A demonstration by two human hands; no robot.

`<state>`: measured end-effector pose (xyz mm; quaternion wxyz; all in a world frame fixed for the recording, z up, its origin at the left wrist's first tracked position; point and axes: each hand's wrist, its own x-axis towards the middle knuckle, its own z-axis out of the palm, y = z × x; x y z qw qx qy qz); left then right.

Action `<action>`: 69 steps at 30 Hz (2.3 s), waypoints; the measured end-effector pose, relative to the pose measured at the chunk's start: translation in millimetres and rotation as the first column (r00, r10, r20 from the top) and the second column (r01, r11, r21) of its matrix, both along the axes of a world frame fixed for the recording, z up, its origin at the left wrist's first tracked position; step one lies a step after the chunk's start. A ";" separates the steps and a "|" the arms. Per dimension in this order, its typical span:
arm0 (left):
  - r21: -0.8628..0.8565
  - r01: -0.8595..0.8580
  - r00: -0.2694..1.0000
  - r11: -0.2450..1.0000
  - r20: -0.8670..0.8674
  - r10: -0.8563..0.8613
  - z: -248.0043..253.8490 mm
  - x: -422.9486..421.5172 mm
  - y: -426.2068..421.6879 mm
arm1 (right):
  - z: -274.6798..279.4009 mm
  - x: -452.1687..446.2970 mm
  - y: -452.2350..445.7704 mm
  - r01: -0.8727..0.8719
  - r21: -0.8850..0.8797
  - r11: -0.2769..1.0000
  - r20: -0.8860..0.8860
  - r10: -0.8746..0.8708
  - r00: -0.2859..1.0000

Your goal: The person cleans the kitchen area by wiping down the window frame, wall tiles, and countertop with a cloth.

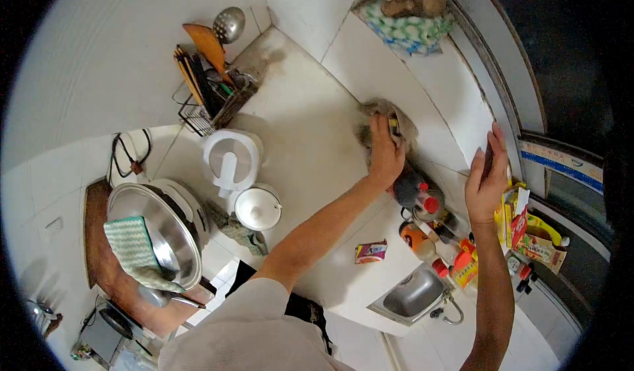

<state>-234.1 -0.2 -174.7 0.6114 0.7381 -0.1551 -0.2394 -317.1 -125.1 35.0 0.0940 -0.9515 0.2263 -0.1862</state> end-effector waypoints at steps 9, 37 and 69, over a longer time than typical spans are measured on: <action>-0.073 -0.699 0.648 0.712 0.357 0.673 16.3 202.0 -10.0 | -0.8 2.3 2.9 -0.009 0.123 0.992 0.093 -0.002 0.996; -0.020 -0.628 0.764 0.778 -0.210 0.611 -26.5 245.7 9.3 | 11.0 4.4 6.5 0.078 0.089 0.993 0.005 -0.079 0.997; -0.454 -0.406 0.687 0.793 0.421 0.592 192.5 249.0 18.4 | 16.4 -2.9 5.2 0.074 0.026 0.997 0.021 -0.074 0.997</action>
